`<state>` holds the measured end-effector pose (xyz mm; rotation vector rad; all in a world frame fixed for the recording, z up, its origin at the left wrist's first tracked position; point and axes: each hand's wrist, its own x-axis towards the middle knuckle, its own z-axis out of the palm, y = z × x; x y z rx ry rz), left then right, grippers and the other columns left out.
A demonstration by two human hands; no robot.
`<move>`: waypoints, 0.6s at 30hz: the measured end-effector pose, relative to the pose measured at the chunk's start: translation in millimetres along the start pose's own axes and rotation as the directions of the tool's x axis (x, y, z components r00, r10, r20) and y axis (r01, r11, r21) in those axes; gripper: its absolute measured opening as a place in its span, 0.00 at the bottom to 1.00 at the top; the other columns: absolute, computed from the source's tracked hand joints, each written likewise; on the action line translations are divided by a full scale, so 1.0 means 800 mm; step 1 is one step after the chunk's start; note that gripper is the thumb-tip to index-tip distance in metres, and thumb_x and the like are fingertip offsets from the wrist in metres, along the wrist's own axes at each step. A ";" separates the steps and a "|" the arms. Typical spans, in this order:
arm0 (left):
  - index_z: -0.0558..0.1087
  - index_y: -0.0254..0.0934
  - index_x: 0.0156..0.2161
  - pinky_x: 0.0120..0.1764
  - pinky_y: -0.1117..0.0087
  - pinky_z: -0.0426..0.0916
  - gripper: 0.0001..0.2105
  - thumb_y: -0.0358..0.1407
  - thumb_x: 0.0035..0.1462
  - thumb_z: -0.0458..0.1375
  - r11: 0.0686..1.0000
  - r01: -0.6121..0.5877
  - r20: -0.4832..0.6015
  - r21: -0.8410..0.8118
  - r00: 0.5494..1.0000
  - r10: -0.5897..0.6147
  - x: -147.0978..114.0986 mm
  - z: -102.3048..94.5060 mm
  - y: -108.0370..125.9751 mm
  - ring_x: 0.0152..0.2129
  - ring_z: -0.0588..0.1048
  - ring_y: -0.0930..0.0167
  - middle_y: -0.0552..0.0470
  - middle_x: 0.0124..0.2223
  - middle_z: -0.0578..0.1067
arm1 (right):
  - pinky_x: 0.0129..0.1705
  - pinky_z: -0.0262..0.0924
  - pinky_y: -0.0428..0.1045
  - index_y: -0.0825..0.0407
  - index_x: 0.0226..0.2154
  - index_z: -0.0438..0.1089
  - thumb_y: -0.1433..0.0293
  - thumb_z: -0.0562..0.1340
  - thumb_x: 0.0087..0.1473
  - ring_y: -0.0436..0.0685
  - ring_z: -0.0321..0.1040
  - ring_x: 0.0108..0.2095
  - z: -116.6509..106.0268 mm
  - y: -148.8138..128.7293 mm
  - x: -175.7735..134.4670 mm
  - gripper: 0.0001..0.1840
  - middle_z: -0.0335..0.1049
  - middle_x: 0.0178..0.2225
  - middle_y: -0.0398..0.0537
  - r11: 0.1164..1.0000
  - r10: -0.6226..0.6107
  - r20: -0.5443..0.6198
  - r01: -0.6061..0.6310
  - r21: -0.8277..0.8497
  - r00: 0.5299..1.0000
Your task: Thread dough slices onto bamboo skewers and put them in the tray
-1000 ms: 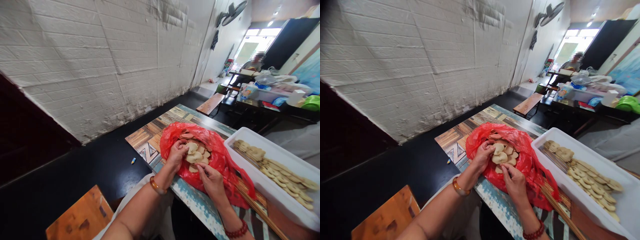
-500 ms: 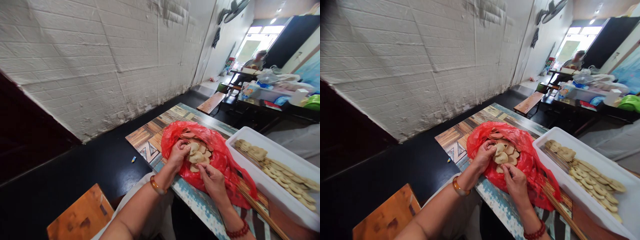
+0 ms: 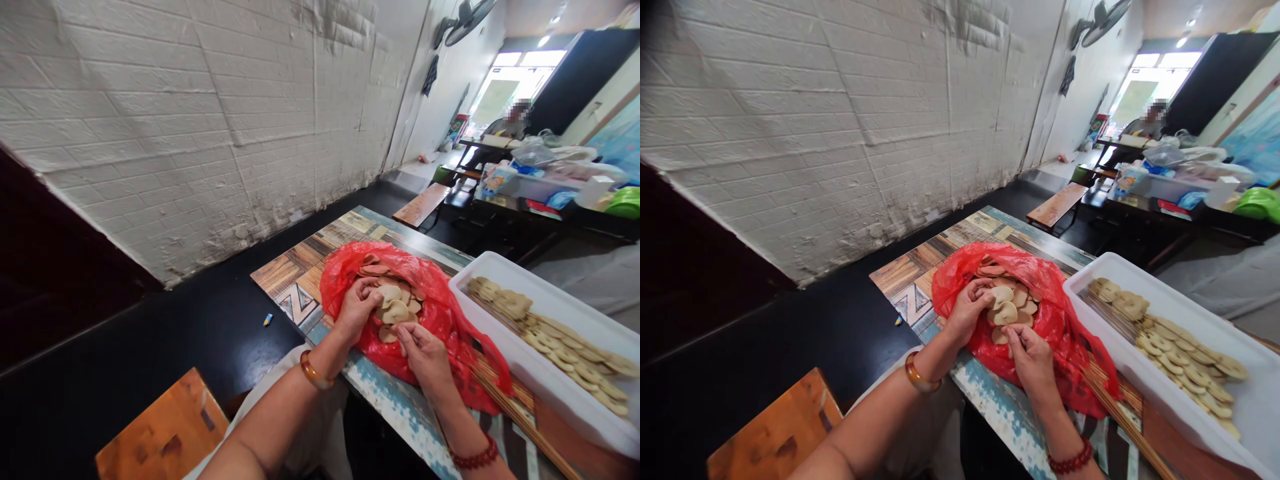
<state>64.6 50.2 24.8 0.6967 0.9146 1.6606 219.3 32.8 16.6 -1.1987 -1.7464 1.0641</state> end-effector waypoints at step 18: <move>0.73 0.31 0.29 0.28 0.74 0.63 0.16 0.40 0.35 0.70 0.990 0.134 -0.009 -0.039 0.991 -0.134 0.004 -0.008 -0.009 0.21 0.70 0.75 0.52 0.26 0.74 | 0.17 0.48 0.44 0.54 0.30 0.71 0.53 0.59 0.51 0.47 0.52 0.15 -0.001 -0.008 -0.003 0.20 0.58 0.16 0.37 0.993 0.093 0.040 -0.095 0.068 0.995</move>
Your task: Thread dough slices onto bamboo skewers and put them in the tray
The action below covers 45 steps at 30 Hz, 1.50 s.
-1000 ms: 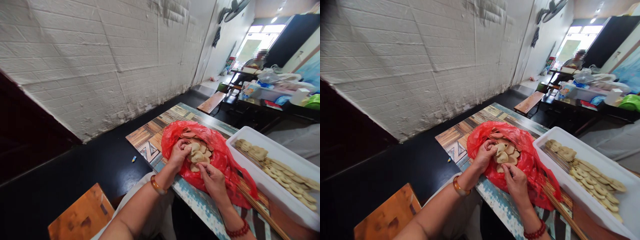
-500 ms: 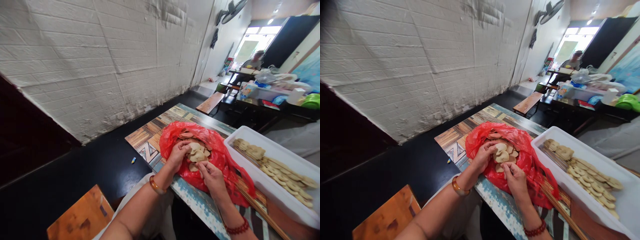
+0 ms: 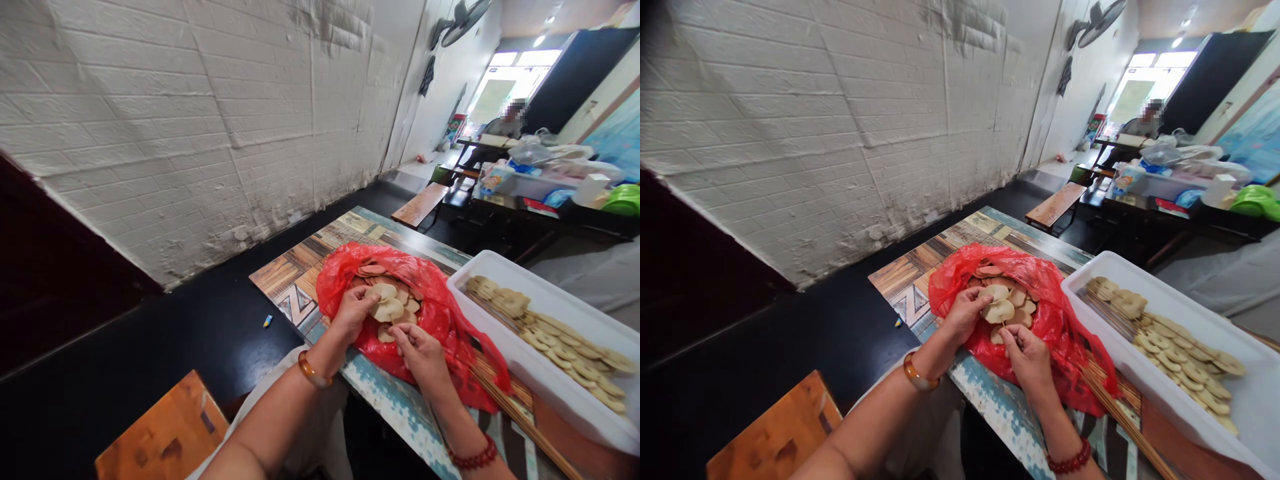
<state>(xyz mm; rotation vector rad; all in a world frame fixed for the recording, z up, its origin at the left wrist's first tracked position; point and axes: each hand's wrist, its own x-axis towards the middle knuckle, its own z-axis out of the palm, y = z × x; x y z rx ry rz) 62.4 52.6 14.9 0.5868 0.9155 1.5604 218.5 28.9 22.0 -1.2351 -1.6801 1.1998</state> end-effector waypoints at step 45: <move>0.77 0.30 0.32 0.31 0.72 0.66 0.17 0.40 0.36 0.69 0.997 0.007 0.000 -0.078 1.000 -0.007 0.000 0.002 0.000 0.24 0.72 0.73 0.48 0.29 0.77 | 0.20 0.48 0.44 0.55 0.33 0.72 0.52 0.56 0.54 0.48 0.52 0.17 0.006 0.011 0.001 0.22 0.54 0.14 0.35 0.999 -0.036 -0.002 0.036 0.034 0.999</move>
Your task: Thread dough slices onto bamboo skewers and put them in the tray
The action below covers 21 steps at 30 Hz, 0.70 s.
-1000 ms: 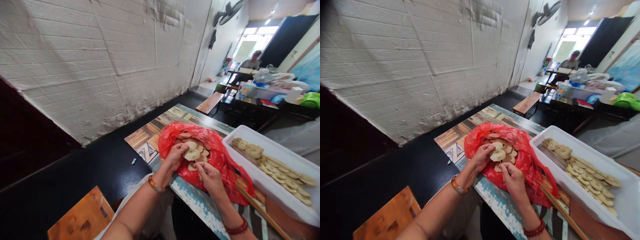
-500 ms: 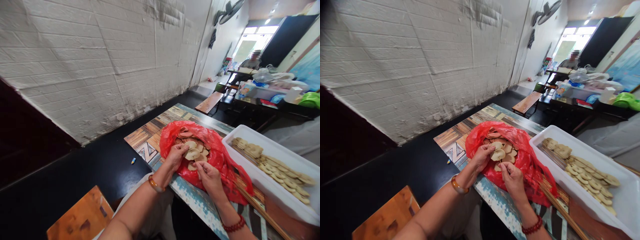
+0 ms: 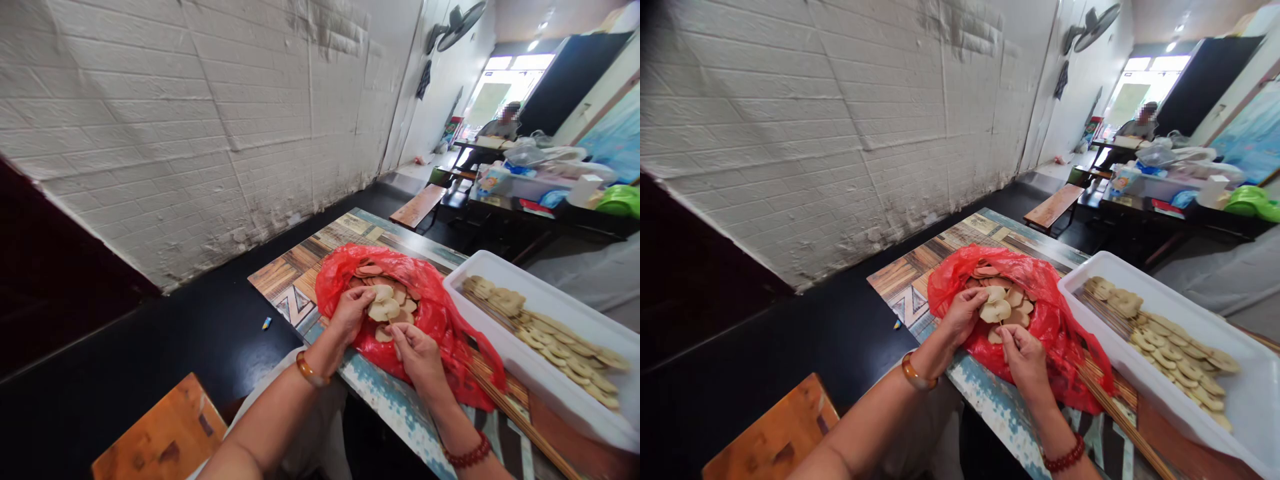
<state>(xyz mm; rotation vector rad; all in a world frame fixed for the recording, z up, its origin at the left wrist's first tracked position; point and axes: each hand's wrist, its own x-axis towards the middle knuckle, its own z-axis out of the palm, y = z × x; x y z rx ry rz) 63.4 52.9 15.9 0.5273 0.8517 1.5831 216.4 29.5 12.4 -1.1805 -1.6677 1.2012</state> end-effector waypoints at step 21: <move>0.77 0.32 0.31 0.26 0.76 0.59 0.12 0.40 0.43 0.64 0.930 -0.148 -0.035 0.338 0.985 0.169 0.000 -0.002 -0.002 0.22 0.68 0.74 0.51 0.27 0.75 | 0.19 0.46 0.44 0.54 0.31 0.71 0.50 0.57 0.52 0.48 0.51 0.16 0.001 0.000 0.000 0.23 0.55 0.14 0.36 1.000 0.026 -0.024 -0.026 0.005 0.999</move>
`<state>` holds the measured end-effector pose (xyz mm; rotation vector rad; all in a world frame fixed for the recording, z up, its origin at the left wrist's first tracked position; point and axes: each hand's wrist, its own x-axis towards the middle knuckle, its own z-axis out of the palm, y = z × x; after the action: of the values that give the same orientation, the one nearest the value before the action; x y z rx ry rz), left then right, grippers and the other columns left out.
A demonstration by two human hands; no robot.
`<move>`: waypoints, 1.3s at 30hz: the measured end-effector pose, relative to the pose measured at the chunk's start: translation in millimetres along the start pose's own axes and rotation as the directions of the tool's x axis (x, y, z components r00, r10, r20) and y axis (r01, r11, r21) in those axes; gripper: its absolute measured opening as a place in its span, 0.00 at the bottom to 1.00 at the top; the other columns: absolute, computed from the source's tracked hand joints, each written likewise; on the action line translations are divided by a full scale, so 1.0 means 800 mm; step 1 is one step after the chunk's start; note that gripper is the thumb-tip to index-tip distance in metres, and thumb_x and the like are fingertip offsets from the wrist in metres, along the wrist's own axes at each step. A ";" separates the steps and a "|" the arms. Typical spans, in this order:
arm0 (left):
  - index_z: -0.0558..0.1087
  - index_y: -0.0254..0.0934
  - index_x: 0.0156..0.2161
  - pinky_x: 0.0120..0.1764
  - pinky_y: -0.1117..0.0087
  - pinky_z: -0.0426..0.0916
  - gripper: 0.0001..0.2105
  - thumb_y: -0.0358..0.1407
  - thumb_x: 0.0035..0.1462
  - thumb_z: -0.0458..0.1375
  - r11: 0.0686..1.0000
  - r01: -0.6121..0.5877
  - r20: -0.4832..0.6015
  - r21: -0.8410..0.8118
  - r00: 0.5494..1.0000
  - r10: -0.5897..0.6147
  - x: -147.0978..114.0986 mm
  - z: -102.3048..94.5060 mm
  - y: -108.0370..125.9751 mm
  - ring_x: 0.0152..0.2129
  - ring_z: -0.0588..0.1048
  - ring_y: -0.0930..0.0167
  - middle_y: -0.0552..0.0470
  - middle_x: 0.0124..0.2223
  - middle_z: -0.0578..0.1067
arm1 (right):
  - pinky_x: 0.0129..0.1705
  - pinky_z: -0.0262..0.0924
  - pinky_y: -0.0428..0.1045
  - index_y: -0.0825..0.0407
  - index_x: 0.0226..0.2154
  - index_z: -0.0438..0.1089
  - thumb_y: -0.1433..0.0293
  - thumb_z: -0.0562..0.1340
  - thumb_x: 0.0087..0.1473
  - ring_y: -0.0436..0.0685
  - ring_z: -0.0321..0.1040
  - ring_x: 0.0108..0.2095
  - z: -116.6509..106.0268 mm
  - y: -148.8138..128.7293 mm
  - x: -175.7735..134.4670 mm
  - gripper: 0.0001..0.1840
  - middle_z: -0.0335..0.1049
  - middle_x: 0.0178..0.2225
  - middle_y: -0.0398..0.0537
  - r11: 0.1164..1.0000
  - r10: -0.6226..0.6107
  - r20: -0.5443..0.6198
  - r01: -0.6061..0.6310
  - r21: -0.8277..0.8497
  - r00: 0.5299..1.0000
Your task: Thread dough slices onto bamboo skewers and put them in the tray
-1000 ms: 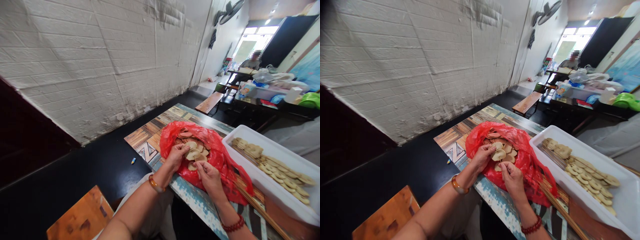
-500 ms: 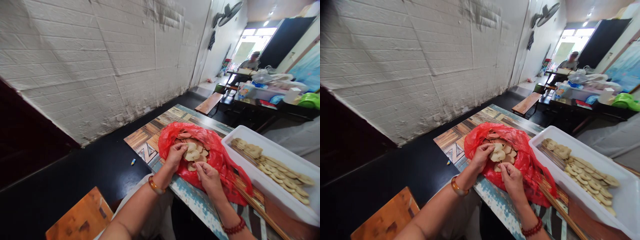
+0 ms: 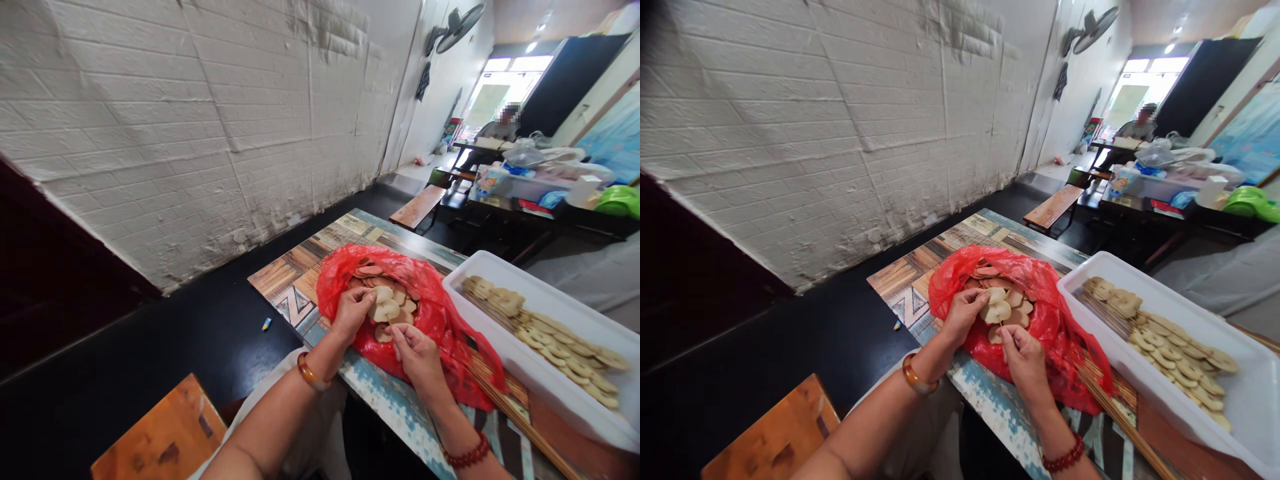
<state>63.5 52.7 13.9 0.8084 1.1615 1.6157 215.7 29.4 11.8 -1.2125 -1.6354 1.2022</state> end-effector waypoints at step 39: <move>0.75 0.33 0.36 0.36 0.69 0.66 0.13 0.39 0.45 0.65 0.823 0.274 0.201 -0.498 0.959 -0.198 -0.002 0.002 0.015 0.28 0.73 0.70 0.47 0.33 0.77 | 0.21 0.54 0.45 0.54 0.34 0.73 0.55 0.56 0.56 0.49 0.56 0.16 0.003 -0.006 -0.004 0.20 0.57 0.14 0.37 0.988 -0.093 0.057 0.099 -0.118 0.994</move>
<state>61.2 50.8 25.9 0.3929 0.6368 1.5303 213.1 25.0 16.0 -1.1706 -1.8063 1.0960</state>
